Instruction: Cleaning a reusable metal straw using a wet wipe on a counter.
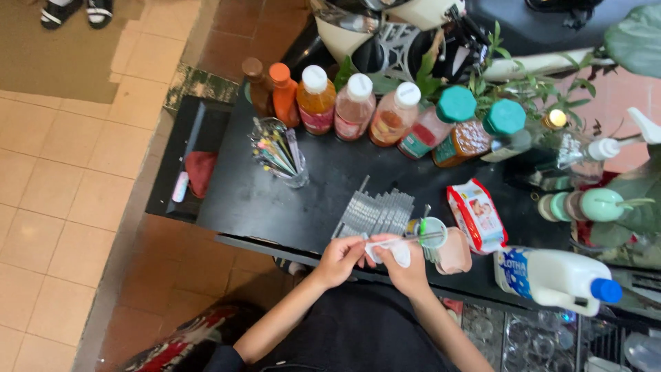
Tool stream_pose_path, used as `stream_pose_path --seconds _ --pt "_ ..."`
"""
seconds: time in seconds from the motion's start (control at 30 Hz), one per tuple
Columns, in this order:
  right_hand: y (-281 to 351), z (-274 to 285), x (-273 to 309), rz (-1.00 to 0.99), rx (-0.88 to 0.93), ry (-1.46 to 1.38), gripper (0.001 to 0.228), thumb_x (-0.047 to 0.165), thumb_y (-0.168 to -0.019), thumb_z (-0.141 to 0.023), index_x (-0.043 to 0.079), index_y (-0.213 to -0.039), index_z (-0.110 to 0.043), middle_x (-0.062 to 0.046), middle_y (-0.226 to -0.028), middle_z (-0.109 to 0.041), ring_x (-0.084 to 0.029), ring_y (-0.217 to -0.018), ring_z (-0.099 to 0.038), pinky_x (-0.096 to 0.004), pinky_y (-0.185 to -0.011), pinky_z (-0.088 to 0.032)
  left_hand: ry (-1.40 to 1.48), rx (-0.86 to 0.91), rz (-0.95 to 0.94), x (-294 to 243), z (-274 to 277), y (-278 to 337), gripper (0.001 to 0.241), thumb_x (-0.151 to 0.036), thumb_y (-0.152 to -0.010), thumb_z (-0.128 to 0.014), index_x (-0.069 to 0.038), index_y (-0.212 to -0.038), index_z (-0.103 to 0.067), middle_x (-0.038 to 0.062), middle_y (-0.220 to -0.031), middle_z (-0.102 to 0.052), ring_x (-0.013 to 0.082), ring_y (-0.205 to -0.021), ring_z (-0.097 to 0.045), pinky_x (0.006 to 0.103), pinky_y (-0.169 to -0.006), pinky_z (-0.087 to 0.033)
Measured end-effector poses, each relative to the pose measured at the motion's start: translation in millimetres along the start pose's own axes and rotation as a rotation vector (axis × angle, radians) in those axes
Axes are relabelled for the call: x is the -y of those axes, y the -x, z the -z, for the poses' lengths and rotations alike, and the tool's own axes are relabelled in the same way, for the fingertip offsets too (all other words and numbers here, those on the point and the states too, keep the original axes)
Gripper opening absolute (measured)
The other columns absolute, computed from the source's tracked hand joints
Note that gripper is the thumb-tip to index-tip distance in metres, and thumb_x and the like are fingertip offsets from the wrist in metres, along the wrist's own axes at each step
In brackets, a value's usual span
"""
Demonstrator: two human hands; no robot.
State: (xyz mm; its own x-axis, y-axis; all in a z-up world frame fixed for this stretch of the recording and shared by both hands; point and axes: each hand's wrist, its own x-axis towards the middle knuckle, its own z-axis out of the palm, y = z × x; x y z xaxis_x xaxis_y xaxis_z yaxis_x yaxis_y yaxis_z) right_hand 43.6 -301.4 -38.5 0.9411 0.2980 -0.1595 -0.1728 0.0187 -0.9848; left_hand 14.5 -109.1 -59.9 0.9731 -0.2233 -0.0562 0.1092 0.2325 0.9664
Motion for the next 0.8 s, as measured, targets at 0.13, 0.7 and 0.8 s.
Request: stream_pose_path --seconds 0.13,0.7,0.8 --pt "1 30 8 -0.003 -0.076 0.076 0.021 0.006 -0.093 -0.067 -0.001 -0.112 -0.074 -0.005 -0.101 -0.079 -0.012 -0.092 -0.071 -0.026 -0.082 -0.056 -0.123 -0.109 -0.031 -8 -23 -4 0.016 -0.017 -0.097 -0.067 -0.003 -0.098 -0.075 0.002 -0.083 -0.075 0.0057 -0.070 -0.060 0.0221 -0.066 -0.048" --pt "6 43 -66 0.240 -0.450 -0.683 0.028 0.015 -0.112 -0.048 -0.004 -0.133 -0.052 -0.017 -0.107 -0.067 -0.026 -0.101 -0.068 -0.043 -0.099 -0.054 -0.288 -0.248 -0.174 -38 -21 16 0.012 -0.011 -0.092 -0.075 -0.001 -0.099 -0.076 0.005 -0.086 -0.078 0.0071 -0.074 -0.070 0.0221 -0.067 -0.052" --pt "6 7 -46 0.300 -0.370 -0.628 0.030 0.014 -0.103 -0.059 0.002 -0.130 -0.053 -0.013 -0.112 -0.069 -0.022 -0.104 -0.070 -0.041 -0.099 -0.057 -0.283 -0.245 -0.145 -46 1 17 0.014 -0.014 -0.097 -0.071 -0.001 -0.096 -0.075 0.004 -0.084 -0.078 0.0083 -0.074 -0.072 0.0227 -0.068 -0.054"
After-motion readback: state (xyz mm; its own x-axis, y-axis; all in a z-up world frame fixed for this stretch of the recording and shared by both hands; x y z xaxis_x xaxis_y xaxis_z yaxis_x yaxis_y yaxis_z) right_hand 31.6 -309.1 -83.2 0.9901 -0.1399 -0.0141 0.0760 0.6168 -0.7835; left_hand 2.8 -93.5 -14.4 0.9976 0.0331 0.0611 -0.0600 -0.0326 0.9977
